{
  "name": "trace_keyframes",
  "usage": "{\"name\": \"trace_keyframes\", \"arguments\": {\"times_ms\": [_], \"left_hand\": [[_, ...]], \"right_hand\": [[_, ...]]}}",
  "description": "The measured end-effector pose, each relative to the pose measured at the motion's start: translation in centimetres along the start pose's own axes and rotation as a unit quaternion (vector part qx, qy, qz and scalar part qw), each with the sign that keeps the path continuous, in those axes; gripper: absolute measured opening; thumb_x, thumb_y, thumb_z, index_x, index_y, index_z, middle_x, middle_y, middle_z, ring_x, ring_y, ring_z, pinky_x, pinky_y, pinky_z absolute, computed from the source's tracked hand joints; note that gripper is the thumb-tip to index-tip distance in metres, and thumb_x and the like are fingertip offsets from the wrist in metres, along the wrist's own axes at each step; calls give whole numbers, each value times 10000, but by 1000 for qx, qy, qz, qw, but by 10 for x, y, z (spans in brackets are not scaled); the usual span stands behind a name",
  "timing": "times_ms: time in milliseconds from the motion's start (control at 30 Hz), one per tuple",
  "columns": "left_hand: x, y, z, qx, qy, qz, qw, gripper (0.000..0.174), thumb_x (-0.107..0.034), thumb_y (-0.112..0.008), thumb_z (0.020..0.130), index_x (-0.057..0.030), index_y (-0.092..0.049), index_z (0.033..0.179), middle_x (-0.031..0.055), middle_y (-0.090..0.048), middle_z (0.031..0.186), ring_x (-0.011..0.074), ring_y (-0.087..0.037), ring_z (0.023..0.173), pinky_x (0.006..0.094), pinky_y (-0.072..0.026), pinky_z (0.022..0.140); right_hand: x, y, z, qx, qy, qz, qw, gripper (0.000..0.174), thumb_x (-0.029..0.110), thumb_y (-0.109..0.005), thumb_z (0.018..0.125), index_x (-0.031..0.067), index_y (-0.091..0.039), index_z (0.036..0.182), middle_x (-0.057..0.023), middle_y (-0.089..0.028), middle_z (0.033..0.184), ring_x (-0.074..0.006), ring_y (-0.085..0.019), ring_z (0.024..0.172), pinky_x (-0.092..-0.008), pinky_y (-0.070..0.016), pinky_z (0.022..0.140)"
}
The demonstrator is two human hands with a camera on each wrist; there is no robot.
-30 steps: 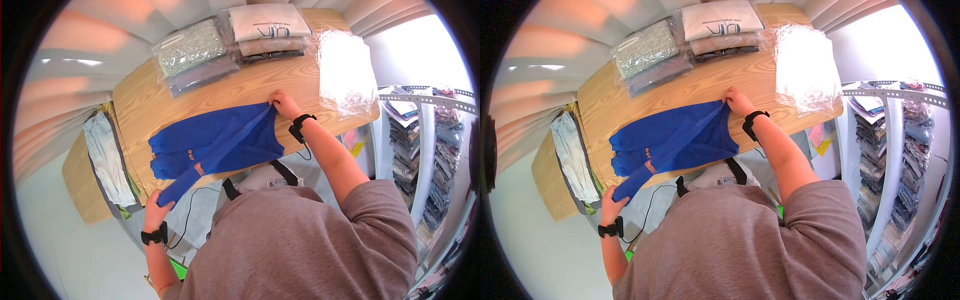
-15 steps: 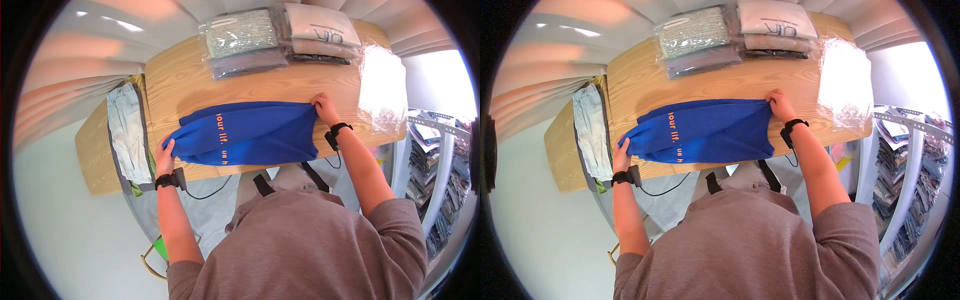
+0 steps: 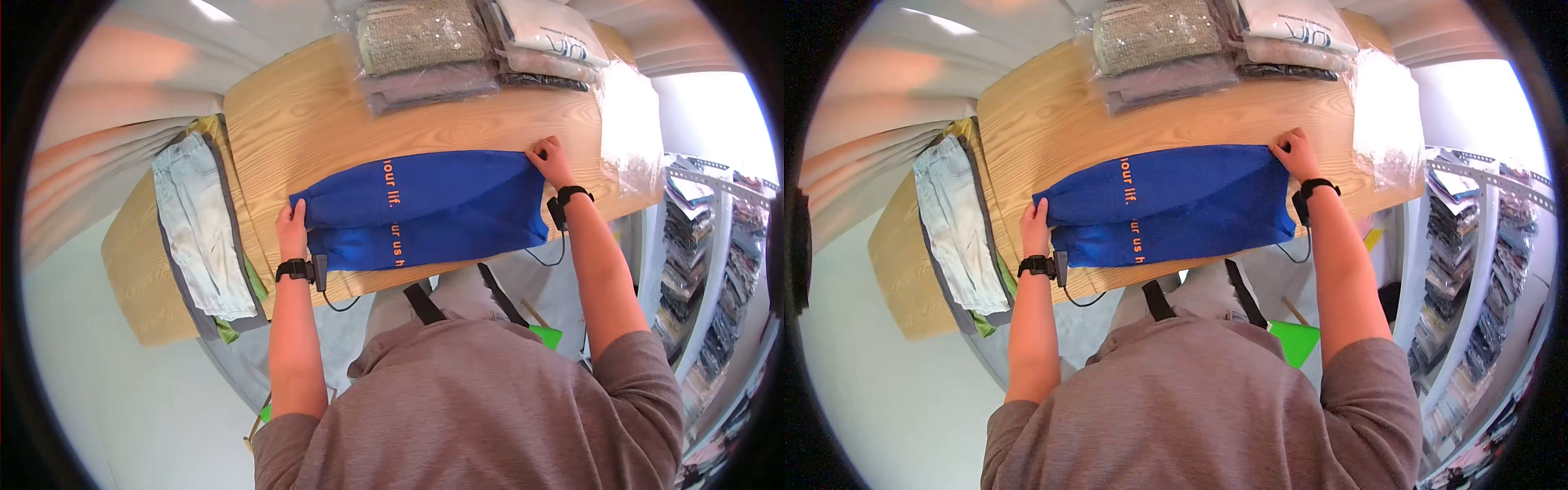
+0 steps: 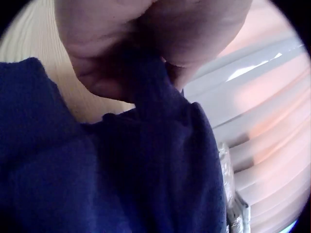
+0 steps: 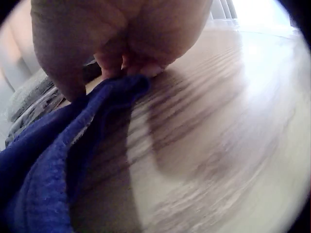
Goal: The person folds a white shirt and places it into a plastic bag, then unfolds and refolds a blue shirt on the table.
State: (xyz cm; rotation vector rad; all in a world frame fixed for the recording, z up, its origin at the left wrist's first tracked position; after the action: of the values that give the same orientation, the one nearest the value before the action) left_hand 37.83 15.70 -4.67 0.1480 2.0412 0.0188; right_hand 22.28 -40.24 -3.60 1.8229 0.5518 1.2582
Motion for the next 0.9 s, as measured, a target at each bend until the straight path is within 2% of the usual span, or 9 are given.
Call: {"name": "trace_keyframes", "arguments": {"times_ms": [67,233,267,300,333,367,433,833,900], "left_hand": [[-1,15,2,-85,-29,188,978,353,-295,-616,870,30,-583,1004,90,-622,872,132,-579,789,225,-462,682],[-5,21,-15,-79,2,269,960,543,-414,-657,809,69,-565,1038,167,-622,956,215,-600,855,296,-472,758],[-3,21,-18,-78,19,322,943,598,-457,-664,789,80,-565,1032,185,-623,965,245,-606,877,322,-470,781],[1,19,-19,-66,29,338,938,652,-506,-661,767,93,-571,1006,210,-623,988,292,-605,908,361,-459,811],[0,14,-21,-65,28,339,938,652,-506,-661,767,93,-571,1006,210,-623,988,292,-605,908,361,-459,811],[-4,7,-23,-69,15,355,932,632,-497,-659,771,88,-578,995,211,-624,987,295,-605,909,362,-456,810],[-4,1,-26,-72,4,373,925,612,-488,-657,776,83,-584,983,213,-626,985,298,-604,910,364,-454,808],[2,-11,-10,13,-46,243,969,482,-369,-669,808,47,-576,1033,177,-632,1005,255,-601,920,322,-447,807],[22,-7,-8,48,48,167,984,511,-366,-661,823,27,-537,1126,137,-609,1090,227,-581,980,316,-435,843]], "right_hand": [[6,2,1,-15,-8,-20,1000,209,195,-649,757,6,-562,761,-140,-527,910,-306,-524,857,-380,-440,765],[89,30,-24,-171,-37,-167,970,167,157,-594,773,35,-586,885,-158,-569,925,-342,-546,875,-443,-436,758],[125,20,-39,-195,8,-137,971,161,137,-572,781,36,-587,906,-157,-575,920,-340,-547,885,-438,-439,756],[156,-5,-44,-95,16,-140,985,183,139,-561,793,45,-587,948,-153,-590,939,-333,-554,892,-435,-440,763],[193,-21,-64,-139,136,-76,978,242,169,-564,806,57,-580,1021,-139,-583,1042,-307,-539,997,-448,-423,834],[228,-41,-80,-95,155,-148,972,328,208,-576,813,96,-559,1121,-125,-531,1195,-285,-472,1144,-498,-354,938],[238,-79,-98,-22,130,-129,983,506,277,-617,796,181,-480,1274,-125,-390,1373,-298,-351,1277,-549,-235,1027],[200,-109,-106,-31,106,-138,984,613,356,-650,749,275,-438,1318,-105,-346,1401,-332,-280,1309,-586,-193,1032],[201,-108,-105,-38,116,-144,982,615,369,-651,741,281,-444,1314,-97,-356,1394,-321,-286,1307,-588,-193,1033]]}}
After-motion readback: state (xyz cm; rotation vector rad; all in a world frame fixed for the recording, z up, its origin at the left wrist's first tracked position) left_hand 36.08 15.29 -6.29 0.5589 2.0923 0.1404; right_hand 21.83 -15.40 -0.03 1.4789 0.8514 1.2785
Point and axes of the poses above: each hand's wrist, its own z-axis towards the middle knuckle, its own y-axis out of the back of the hand, x = y × z, the point moved 10 cm from there along z, towards the middle knuckle
